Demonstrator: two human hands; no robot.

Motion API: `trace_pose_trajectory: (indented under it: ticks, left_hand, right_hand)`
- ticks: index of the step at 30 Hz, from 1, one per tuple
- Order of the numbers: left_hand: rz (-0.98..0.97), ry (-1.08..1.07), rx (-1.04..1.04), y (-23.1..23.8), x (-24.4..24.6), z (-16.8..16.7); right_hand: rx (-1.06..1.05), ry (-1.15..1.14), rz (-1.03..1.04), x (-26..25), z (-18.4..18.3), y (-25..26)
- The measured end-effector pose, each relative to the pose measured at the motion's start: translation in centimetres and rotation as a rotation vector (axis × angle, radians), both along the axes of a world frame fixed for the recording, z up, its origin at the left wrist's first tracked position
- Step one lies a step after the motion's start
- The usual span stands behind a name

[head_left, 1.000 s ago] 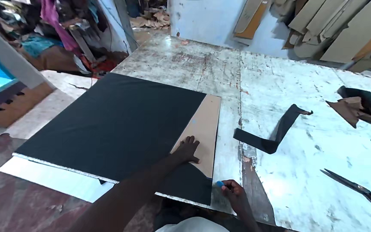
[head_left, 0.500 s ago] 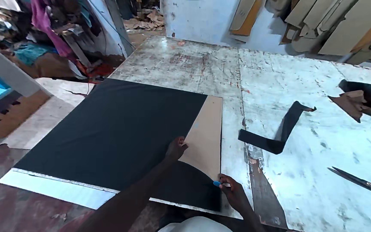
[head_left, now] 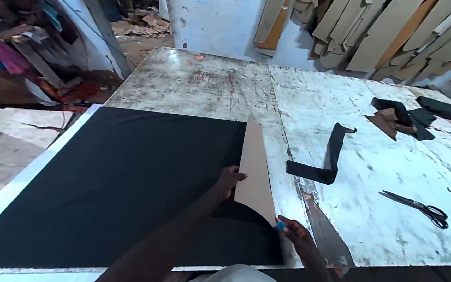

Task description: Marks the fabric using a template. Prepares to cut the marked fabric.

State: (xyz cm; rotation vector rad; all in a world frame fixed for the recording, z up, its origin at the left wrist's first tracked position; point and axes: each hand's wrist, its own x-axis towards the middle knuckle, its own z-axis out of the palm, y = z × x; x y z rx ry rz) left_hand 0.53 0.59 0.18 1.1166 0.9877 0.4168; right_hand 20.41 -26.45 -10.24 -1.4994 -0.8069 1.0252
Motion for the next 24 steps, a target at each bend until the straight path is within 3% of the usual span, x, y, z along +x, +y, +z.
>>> trace_pose_trajectory:
  ticks: [5, 10, 17, 24]
  left_hand:
    - [-0.108, -0.163, 0.032, -3.6, 2.3, 1.7]
    - [-0.252, -0.280, -0.112, -8.8, 2.9, -1.2]
    - [-0.318, -0.264, -0.183, -14.3, 3.7, -4.6]
    - [-0.480, -0.107, 0.024, -17.2, 8.2, -6.0]
  right_hand:
    - [0.221, 0.048, -0.392, -3.3, 2.2, -3.2]
    - [0.145, -0.017, -0.684, -5.5, 4.4, -9.5]
    - [0.100, -0.006, -0.671, -6.1, 5.7, -15.9]
    - [0.254, -0.119, -0.701, -0.8, 4.1, -19.6]
